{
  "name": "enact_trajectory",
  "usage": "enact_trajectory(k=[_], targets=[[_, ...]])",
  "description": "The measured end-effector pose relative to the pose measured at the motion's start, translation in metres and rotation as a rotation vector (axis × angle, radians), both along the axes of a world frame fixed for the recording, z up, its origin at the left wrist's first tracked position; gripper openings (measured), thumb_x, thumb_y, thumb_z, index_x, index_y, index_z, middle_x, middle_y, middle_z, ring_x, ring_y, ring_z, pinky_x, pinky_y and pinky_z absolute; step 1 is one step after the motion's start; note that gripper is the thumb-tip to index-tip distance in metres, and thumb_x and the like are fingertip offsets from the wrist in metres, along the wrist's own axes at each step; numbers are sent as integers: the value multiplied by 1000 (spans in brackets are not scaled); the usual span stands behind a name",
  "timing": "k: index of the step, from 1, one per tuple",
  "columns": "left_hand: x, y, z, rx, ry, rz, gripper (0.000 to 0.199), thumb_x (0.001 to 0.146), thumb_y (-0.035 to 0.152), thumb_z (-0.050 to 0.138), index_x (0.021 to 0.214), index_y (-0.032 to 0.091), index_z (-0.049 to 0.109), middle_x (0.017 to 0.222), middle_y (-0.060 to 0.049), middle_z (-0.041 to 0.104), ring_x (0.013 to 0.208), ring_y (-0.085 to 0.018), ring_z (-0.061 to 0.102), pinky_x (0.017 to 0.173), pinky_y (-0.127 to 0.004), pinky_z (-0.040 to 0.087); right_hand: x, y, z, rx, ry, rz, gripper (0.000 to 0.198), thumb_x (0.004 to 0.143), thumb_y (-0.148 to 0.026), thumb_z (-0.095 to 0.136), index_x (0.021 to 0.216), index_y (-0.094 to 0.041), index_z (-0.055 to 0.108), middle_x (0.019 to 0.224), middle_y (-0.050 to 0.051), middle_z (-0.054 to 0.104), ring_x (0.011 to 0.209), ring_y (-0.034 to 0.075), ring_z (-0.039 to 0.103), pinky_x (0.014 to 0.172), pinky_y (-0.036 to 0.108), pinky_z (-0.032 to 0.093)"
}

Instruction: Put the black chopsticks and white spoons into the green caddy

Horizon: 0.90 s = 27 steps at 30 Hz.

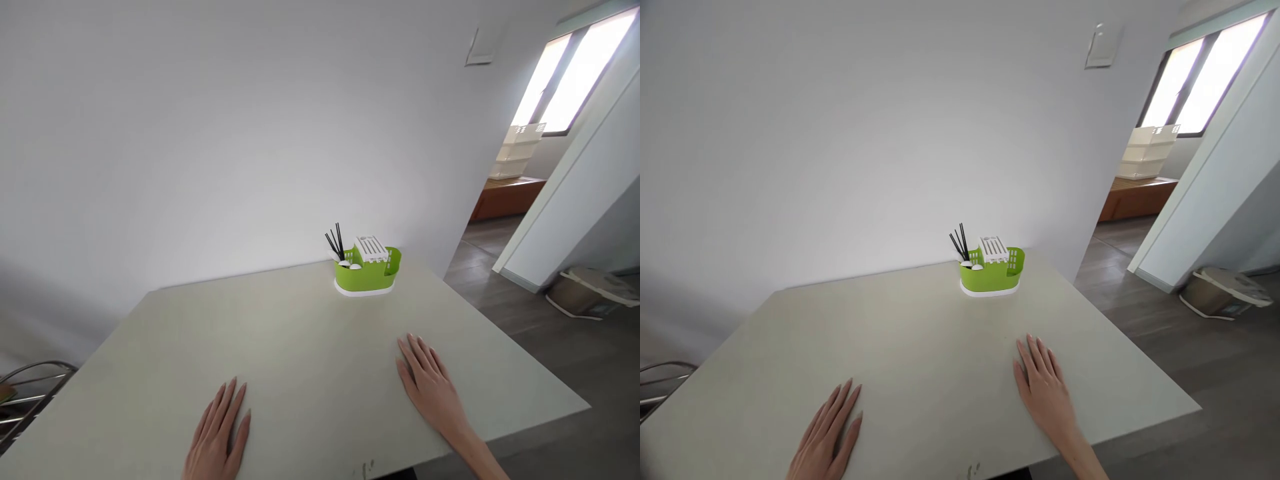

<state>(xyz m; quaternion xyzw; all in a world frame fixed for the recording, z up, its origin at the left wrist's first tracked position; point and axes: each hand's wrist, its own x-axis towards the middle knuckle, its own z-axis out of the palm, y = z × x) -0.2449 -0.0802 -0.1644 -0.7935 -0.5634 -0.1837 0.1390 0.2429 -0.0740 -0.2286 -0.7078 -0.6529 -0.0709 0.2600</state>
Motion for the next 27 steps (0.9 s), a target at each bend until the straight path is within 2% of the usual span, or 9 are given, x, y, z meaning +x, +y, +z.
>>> enact_trajectory(k=[12, 27], targets=[[8, -4, 8, -45, -39, 99, 69, 106, 45, 49, 170, 38, 25, 166, 0, 47, 152, -29, 47, 120, -51, 48, 1, -7, 3, 38, -16, 50, 66, 109, -53, 35, 171, -30, 28, 175, 5, 31, 159, 33, 33, 127, 62, 30], [13, -3, 7, -79, 17, 114, 70, 108, 42, 44, 172, 35, 18, 170, -3, 40, 155, -27, 41, 125, -50, 41, 2, 3, 9, 0, -42, 44, 65, 109, -53, 33, 168, -26, 37, 173, 5, 35, 161, 31, 29, 129, 58, 27]])
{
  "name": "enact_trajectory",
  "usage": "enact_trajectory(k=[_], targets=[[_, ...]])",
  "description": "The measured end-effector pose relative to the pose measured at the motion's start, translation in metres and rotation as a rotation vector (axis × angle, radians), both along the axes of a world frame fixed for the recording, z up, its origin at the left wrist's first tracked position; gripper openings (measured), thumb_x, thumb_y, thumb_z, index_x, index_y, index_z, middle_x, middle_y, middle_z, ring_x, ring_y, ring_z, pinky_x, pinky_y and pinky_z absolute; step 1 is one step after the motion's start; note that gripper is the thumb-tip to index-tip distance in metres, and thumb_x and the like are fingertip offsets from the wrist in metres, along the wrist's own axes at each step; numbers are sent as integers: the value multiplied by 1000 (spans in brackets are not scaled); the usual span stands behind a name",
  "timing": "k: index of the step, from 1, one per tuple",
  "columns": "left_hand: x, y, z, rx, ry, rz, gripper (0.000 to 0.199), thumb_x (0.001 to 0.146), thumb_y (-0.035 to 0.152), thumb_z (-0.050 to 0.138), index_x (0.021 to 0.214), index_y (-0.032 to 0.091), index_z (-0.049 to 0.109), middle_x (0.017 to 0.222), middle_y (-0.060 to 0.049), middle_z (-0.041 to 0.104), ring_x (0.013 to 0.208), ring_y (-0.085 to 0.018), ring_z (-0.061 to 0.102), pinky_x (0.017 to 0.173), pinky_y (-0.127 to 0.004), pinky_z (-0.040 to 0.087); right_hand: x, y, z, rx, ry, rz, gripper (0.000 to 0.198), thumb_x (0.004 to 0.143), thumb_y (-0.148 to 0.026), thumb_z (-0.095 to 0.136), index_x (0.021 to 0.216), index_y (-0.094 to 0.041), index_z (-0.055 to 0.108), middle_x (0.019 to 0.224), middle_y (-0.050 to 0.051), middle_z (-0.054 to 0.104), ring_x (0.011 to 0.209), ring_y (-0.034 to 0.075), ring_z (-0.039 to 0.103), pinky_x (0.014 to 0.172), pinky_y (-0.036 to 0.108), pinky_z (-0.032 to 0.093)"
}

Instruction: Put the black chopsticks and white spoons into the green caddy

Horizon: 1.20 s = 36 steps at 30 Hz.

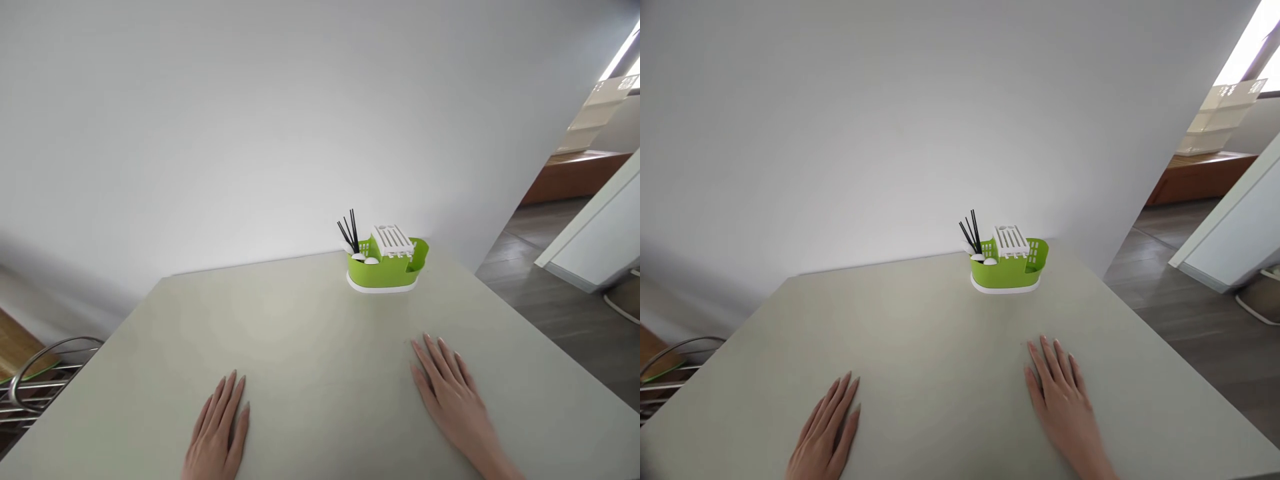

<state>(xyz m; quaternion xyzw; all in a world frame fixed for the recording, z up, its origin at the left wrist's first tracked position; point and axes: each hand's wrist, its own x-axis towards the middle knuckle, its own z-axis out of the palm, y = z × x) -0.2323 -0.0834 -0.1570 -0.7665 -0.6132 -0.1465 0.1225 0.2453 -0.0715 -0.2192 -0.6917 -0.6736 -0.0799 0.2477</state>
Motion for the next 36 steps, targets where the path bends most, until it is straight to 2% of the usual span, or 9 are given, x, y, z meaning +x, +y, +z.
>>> enact_trajectory(k=[8, 21, 23, 25, 29, 32, 36], targets=[[-1, 1, -4, -2, -15, -9, 71, 108, 41, 45, 172, 34, 16, 170, -4, 41, 155, -29, 41, 125, -50, 41, -1, 1, 0, -10, -3, -28, 65, 109, -57, 30, 167, -27, 40, 171, 4, 39, 158, 30, 36, 129, 56, 29], [-4, 2, -16, 51, -106, -55, 69, 108, 42, 46, 171, 37, 19, 171, -1, 39, 156, -29, 40, 126, -53, 40, 1, 1, -6, -68, -29, -36, 66, 109, -60, 28, 166, -30, 40, 170, 3, 41, 159, 30, 35, 129, 55, 28], [-5, 2, -18, 50, -107, -60, 69, 108, 42, 46, 171, 36, 19, 171, -2, 38, 156, -30, 40, 126, -53, 40, 1, 2, -7, -78, -15, -35, 67, 109, -60, 28, 167, -29, 38, 170, 4, 41, 159, 30, 35, 130, 56, 27], [-5, 2, -19, 55, -108, -65, 69, 109, 41, 46, 171, 36, 19, 171, -2, 38, 156, -30, 39, 126, -54, 40, 2, 5, -3, -95, 32, -28, 70, 109, -60, 28, 170, -27, 29, 171, 7, 40, 159, 31, 33, 129, 56, 29], [-5, 1, -19, 71, -116, -83, 68, 109, 41, 46, 171, 35, 19, 172, -3, 37, 157, -30, 38, 125, -54, 40, 8, 27, 18, -102, 119, -23, 79, 108, -59, 33, 173, -24, 6, 175, 10, 30, 162, 33, 24, 125, 57, 37], [-4, 1, -19, 66, -129, -81, 67, 109, 41, 45, 171, 35, 21, 172, -4, 37, 157, -30, 38, 126, -53, 40, 20, 61, 41, -21, 78, -35, 83, 107, -57, 35, 173, -20, 1, 177, 15, 21, 163, 36, 21, 125, 59, 34], [-3, 0, -20, 68, -151, -78, 65, 109, 41, 46, 170, 34, 27, 171, -4, 39, 157, -30, 39, 126, -53, 40, 38, 114, 64, -16, -5, -71, 83, 108, -51, 31, 172, -12, -3, 178, 20, 14, 163, 41, 17, 123, 63, 34]])
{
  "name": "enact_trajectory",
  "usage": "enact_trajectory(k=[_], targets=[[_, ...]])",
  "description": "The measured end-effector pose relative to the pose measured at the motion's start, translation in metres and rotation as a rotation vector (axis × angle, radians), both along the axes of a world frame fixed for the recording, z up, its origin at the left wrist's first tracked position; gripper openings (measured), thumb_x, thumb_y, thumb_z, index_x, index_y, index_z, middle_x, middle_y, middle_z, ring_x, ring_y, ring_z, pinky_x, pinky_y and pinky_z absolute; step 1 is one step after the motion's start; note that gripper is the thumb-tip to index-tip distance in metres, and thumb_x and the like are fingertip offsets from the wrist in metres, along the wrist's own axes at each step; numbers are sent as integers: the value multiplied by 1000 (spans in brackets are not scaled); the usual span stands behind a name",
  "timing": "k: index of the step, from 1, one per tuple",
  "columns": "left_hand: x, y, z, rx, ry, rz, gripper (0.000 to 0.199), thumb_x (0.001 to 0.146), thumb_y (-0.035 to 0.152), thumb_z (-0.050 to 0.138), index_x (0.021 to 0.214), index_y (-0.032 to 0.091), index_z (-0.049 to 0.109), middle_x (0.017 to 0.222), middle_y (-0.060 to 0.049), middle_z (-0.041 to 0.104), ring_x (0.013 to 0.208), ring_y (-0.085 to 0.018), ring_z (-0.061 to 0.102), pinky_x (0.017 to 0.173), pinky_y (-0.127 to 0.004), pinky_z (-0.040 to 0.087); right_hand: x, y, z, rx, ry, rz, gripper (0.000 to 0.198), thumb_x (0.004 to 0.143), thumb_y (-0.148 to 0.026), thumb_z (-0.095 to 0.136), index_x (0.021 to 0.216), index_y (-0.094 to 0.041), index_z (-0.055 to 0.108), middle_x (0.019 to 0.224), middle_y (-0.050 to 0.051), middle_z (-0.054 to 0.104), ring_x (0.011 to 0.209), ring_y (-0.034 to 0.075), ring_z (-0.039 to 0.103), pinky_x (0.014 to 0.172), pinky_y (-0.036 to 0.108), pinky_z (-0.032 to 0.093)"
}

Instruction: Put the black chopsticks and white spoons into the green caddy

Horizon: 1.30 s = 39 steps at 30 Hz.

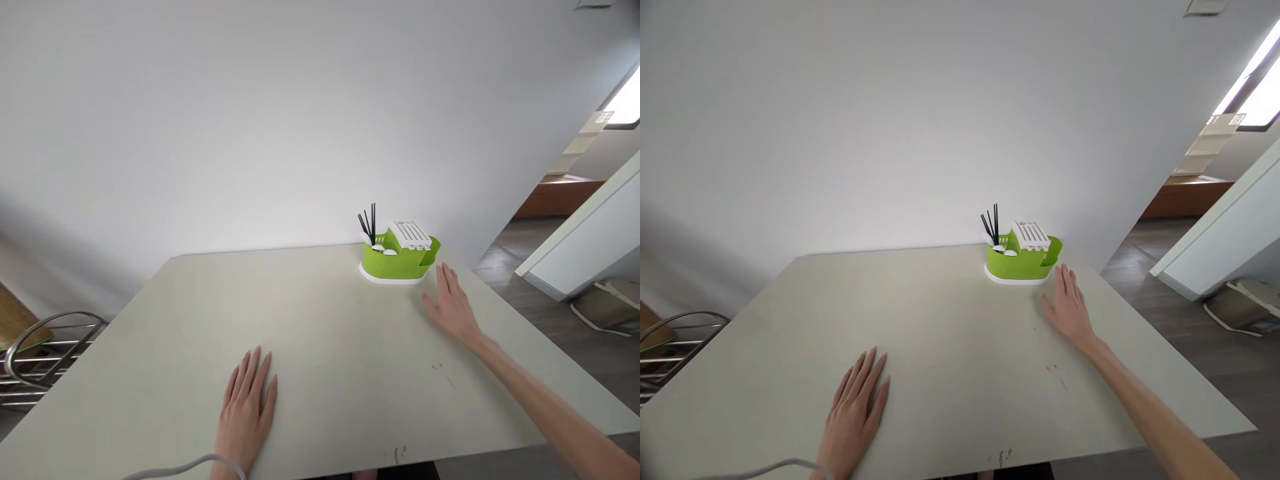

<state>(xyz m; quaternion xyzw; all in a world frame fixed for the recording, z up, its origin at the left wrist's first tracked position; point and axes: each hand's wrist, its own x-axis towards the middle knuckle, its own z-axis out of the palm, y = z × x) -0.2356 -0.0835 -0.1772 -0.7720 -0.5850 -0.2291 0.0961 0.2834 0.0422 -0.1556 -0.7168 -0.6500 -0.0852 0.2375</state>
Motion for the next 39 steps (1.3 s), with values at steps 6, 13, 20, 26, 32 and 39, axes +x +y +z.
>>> enact_trajectory(k=[6, 13, 20, 26, 32, 39], targets=[[-1, -2, 0, -17, -3, 6, 64, 109, 41, 47, 169, 34, 29, 171, -4, 39, 156, -29, 39, 126, -51, 40, 10, 45, -5, -47, -138, 96, 78, 106, -43, 32, 171, -8, 8, 174, 21, 28, 162, 39, 21, 123, 57, 36], [4, -10, 4, -45, 15, 23, 62, 108, 37, 48, 168, 31, 33, 171, -4, 37, 158, -29, 37, 127, -50, 40, 14, 44, -26, 6, -159, 128, 79, 105, -47, 38, 167, -2, 19, 167, 27, 39, 161, 39, 23, 119, 54, 42], [12, -15, 8, -65, 11, 38, 63, 108, 36, 49, 168, 32, 32, 172, -4, 34, 158, -29, 35, 127, -52, 39, 5, 32, -19, -20, -87, 105, 79, 107, -53, 35, 168, -7, 18, 170, 23, 35, 162, 36, 21, 108, 50, 53], [13, -15, 10, -73, 20, 38, 62, 108, 37, 49, 168, 32, 33, 173, -4, 34, 159, -29, 34, 127, -52, 39, -7, 23, -16, 22, -67, 120, 79, 107, -53, 37, 170, -10, 16, 169, 22, 37, 161, 38, 24, 102, 45, 56], [13, -15, 10, -67, 37, 41, 60, 108, 37, 48, 167, 29, 35, 173, -4, 35, 159, -28, 33, 127, -51, 39, -20, 14, -14, 8, -88, 98, 85, 105, -56, 40, 172, -14, 7, 171, 18, 36, 162, 36, 24, 102, 48, 59], [13, -13, 10, -58, 11, 32, 59, 109, 38, 47, 166, 31, 38, 172, -4, 36, 159, -28, 34, 127, -51, 39, -35, 3, -8, -21, -61, 97, 86, 105, -56, 38, 172, -16, 3, 174, 15, 31, 163, 34, 19, 99, 46, 62]])
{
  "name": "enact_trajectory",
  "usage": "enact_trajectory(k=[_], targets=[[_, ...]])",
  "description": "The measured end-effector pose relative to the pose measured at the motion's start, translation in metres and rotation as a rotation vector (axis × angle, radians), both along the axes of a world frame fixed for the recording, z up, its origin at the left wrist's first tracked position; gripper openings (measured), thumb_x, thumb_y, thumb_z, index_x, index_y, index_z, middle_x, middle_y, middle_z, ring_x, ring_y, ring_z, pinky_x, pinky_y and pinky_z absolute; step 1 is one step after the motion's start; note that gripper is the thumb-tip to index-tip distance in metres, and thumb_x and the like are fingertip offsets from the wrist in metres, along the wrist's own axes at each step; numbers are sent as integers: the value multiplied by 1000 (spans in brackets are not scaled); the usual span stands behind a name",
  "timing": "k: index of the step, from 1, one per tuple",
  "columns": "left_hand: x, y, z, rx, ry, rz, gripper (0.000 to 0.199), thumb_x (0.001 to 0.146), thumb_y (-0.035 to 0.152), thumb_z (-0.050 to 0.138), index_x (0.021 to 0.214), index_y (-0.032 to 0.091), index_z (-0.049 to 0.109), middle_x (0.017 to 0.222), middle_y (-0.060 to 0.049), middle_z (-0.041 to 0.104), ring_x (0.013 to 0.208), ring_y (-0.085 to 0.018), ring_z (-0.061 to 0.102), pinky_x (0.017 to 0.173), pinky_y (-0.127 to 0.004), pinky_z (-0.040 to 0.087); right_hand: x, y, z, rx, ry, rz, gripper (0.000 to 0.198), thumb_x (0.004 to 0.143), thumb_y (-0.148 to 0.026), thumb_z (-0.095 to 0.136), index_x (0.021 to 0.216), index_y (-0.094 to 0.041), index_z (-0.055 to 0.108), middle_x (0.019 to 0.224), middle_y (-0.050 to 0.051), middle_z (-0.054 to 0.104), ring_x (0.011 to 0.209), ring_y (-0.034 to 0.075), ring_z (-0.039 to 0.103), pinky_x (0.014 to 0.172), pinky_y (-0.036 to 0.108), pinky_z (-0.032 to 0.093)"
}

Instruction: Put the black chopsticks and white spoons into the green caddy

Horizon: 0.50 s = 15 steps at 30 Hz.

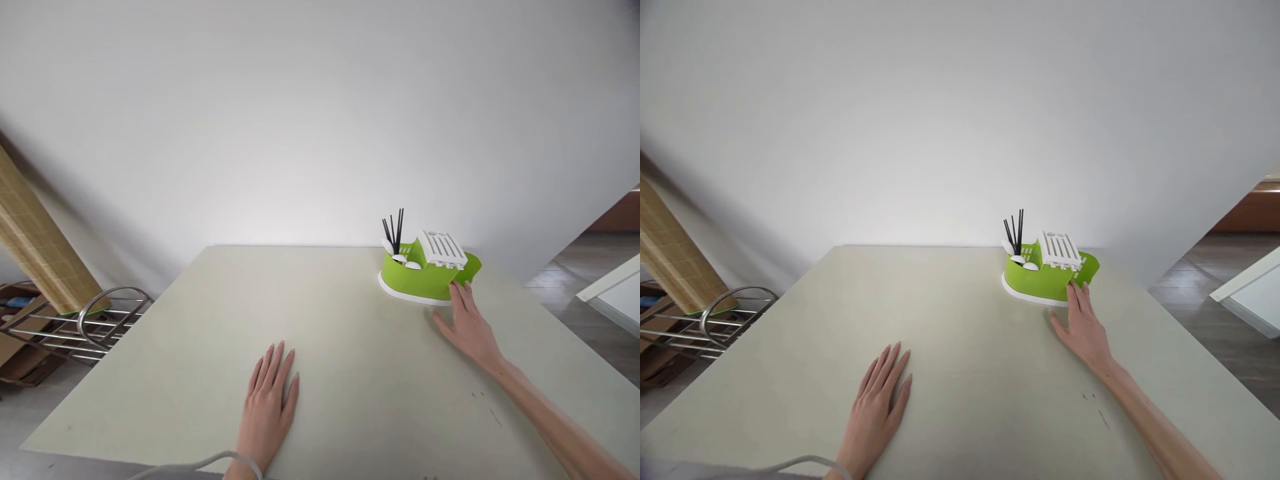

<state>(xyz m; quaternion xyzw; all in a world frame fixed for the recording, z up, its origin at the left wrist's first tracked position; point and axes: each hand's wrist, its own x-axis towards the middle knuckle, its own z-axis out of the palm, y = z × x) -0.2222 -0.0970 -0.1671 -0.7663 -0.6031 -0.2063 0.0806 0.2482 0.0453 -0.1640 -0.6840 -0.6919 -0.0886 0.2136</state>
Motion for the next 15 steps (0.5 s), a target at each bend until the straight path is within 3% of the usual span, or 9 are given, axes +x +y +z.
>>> enact_trajectory(k=[15], targets=[[2, 2, 5, 9, -10, -9, 62, 108, 37, 49, 168, 33, 32, 172, -3, 35, 158, -29, 35, 127, -52, 40, -51, -29, 10, 51, 105, 61, 83, 105, -49, 45, 173, -19, 7, 173, 14, 34, 163, 36, 22, 100, 50, 61]])
